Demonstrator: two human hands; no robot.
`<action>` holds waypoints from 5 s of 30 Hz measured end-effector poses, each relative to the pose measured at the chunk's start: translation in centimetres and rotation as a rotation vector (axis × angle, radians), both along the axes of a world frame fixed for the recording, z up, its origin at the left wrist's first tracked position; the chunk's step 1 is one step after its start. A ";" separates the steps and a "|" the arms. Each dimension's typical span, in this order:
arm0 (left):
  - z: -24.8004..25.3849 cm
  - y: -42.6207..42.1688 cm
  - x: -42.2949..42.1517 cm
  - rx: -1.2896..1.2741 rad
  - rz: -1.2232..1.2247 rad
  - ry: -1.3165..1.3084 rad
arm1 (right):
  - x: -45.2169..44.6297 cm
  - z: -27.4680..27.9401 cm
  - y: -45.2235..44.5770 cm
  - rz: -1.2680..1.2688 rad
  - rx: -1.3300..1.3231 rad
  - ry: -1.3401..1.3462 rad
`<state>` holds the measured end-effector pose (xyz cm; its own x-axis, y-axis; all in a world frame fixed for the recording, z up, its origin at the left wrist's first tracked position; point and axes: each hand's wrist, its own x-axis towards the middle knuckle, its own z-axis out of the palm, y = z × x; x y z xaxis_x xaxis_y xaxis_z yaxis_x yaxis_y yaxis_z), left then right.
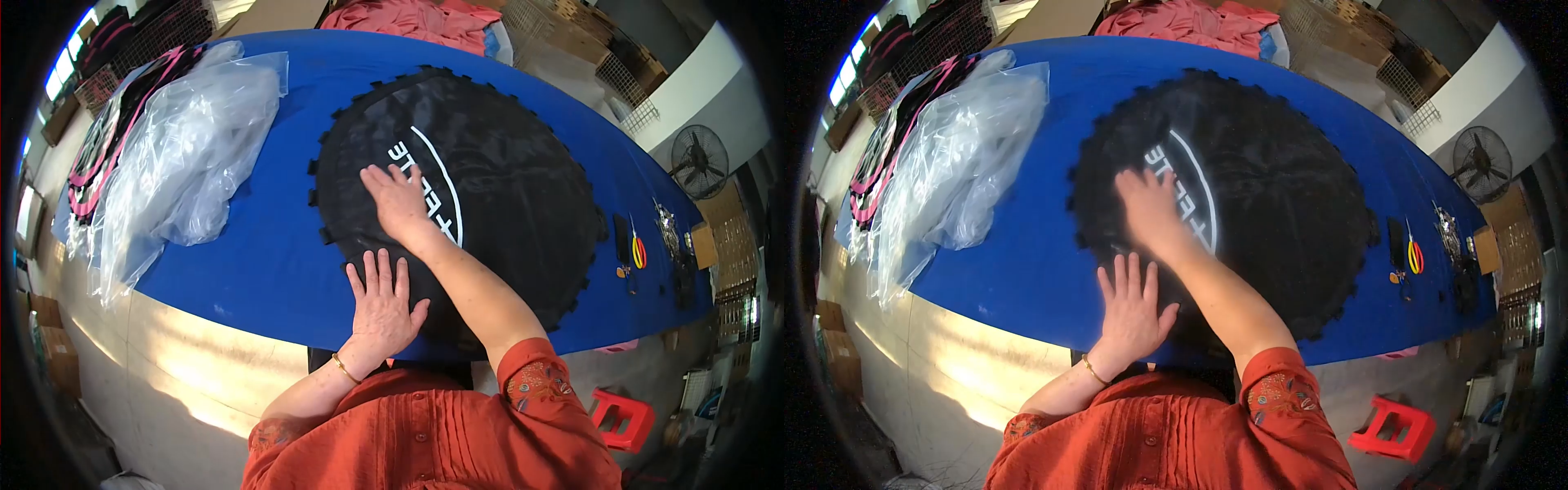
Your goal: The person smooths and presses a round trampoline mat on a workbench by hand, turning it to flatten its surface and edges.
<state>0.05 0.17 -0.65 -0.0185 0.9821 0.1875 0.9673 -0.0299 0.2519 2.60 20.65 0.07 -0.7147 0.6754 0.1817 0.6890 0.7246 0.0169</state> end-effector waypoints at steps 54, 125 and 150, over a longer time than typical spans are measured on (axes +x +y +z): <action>-1.0 -0.6 -0.6 0.177 -0.035 -0.104 | 15.4 3.3 -5.2 0.316 -0.115 0.041; 1.3 -3.3 -1.2 0.267 -0.176 -0.311 | 8.6 0.5 -6.7 0.424 -0.088 0.184; 0.6 -0.1 -9.9 0.269 0.141 -0.215 | 20.0 2.9 -7.7 0.207 -0.102 0.062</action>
<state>-9.81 0.09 -0.08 -0.2170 0.8832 0.4157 0.8925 0.0070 0.4509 22.59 12.98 2.94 -0.8295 0.5329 0.1675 0.5232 0.8462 -0.1013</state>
